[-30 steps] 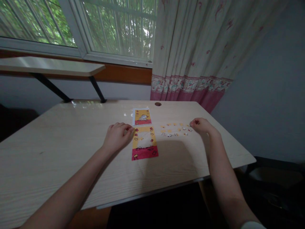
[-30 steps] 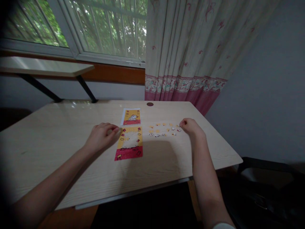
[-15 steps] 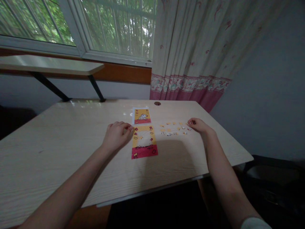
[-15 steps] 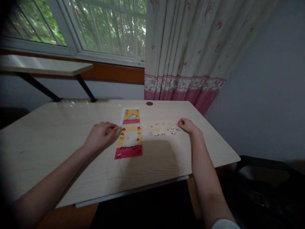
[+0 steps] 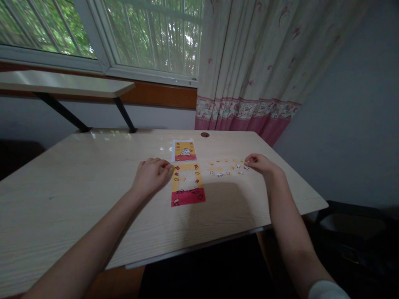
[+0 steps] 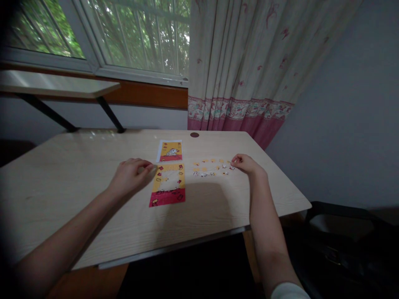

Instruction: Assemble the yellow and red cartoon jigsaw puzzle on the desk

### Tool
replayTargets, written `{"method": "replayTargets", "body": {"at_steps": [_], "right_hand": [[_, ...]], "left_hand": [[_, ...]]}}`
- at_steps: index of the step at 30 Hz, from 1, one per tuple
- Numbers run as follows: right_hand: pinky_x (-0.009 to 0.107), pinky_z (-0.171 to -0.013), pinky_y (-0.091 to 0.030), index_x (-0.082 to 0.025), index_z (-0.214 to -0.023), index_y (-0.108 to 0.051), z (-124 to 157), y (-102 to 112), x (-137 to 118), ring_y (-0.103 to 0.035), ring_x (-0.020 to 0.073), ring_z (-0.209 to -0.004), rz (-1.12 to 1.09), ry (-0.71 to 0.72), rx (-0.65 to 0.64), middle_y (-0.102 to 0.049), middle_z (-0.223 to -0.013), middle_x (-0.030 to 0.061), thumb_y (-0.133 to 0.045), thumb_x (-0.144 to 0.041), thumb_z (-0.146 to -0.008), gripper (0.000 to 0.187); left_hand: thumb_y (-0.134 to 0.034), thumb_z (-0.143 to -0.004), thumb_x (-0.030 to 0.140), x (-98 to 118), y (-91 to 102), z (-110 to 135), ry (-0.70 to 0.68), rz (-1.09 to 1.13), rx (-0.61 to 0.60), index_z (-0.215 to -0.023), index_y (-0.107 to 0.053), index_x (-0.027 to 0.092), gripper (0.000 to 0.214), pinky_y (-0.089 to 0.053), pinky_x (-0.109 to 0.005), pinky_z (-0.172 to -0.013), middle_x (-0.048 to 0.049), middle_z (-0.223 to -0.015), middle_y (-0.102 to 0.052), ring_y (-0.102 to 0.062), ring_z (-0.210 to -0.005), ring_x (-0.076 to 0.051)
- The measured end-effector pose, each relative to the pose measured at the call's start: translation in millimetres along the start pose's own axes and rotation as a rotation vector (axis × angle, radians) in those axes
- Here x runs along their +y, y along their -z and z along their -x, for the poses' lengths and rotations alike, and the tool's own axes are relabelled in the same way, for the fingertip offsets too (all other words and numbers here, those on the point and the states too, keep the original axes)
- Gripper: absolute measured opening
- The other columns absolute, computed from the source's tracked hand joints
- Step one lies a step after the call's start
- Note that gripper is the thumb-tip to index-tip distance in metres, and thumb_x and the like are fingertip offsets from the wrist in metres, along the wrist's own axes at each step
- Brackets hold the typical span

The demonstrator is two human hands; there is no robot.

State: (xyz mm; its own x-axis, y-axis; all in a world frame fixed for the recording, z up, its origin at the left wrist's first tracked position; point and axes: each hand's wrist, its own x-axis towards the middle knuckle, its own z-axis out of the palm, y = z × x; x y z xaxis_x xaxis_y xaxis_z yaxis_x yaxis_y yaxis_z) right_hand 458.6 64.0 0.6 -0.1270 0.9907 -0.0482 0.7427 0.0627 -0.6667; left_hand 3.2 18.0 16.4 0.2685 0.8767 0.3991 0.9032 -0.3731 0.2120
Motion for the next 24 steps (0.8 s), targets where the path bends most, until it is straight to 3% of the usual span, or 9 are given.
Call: {"method": "replayTargets", "body": {"at_steps": [4, 8, 15, 18, 21, 24], "right_hand": [[0.022, -0.049, -0.029, -0.013, -0.084, -0.06, 8.0, 6.6, -7.5, -0.038, 0.0076, -0.05, -0.028, -0.064, -0.198, -0.045, -0.058, -0.0057, -0.073, -0.043, -0.054, 0.045], [0.022, -0.049, -0.027, -0.014, -0.078, -0.059, 9.9, 6.7, -14.2, -0.035, 0.0064, -0.05, -0.027, -0.094, -0.238, -0.042, -0.057, -0.007, -0.073, -0.041, -0.051, 0.04], [0.021, -0.047, -0.027, -0.016, -0.067, -0.052, 15.0, 4.8, -22.9, -0.035, 0.0058, -0.048, -0.101, -0.106, -0.215, -0.044, -0.055, -0.0063, -0.073, -0.041, -0.053, 0.035], [0.022, -0.048, -0.031, -0.015, -0.072, -0.056, 15.6, 1.3, -34.8, -0.041, 0.0071, -0.05, -0.174, -0.052, -0.126, -0.051, -0.058, -0.0033, -0.072, -0.044, -0.058, 0.036], [0.023, -0.054, -0.04, -0.015, -0.077, -0.058, 10.8, -14.5, -58.6, -0.052, 0.0105, -0.059, -0.31, 0.092, -0.009, -0.06, -0.068, 0.0021, -0.072, -0.046, -0.062, 0.036], [0.025, -0.059, -0.044, -0.016, -0.078, -0.059, 3.6, -44.8, -90.3, -0.057, 0.0124, -0.065, -0.461, 0.231, 0.06, -0.064, -0.073, 0.0037, -0.072, -0.049, -0.063, 0.038]], "left_hand": [[-0.043, -0.087, 0.037, -1.9, -1.5, -0.5, -0.01, 0.006, 0.021, -0.084, -0.067, 0.018, 0.031, -0.037, -0.039, -0.073, -0.0098, -0.086, -0.069, -0.057, -0.082, -0.027], [-0.043, -0.088, 0.036, -1.7, -1.3, -0.5, -0.016, -0.013, 0.024, -0.085, -0.067, 0.019, 0.029, -0.037, -0.038, -0.072, -0.0091, -0.085, -0.069, -0.058, -0.082, -0.026], [-0.044, -0.087, 0.036, 0.4, -0.1, -0.1, -0.015, 0.01, 0.024, -0.084, -0.067, 0.018, 0.03, -0.038, -0.039, -0.073, -0.0095, -0.085, -0.069, -0.058, -0.082, -0.026], [-0.046, -0.086, 0.035, -0.8, -0.6, -0.3, -0.038, 0.037, 0.051, -0.083, -0.067, 0.019, 0.027, -0.038, -0.039, -0.073, -0.0092, -0.082, -0.069, -0.058, -0.079, -0.026], [-0.048, -0.085, 0.032, 0.9, -0.9, -0.6, -0.085, 0.135, 0.082, -0.081, -0.067, 0.02, 0.023, -0.04, -0.038, -0.072, -0.0079, -0.079, -0.068, -0.058, -0.076, -0.023], [-0.049, -0.086, 0.029, 7.6, -2.0, 0.4, -0.195, 0.315, 0.061, -0.082, -0.067, 0.02, 0.021, -0.043, -0.036, -0.072, -0.007, -0.08, -0.069, -0.059, -0.077, -0.021]]}}
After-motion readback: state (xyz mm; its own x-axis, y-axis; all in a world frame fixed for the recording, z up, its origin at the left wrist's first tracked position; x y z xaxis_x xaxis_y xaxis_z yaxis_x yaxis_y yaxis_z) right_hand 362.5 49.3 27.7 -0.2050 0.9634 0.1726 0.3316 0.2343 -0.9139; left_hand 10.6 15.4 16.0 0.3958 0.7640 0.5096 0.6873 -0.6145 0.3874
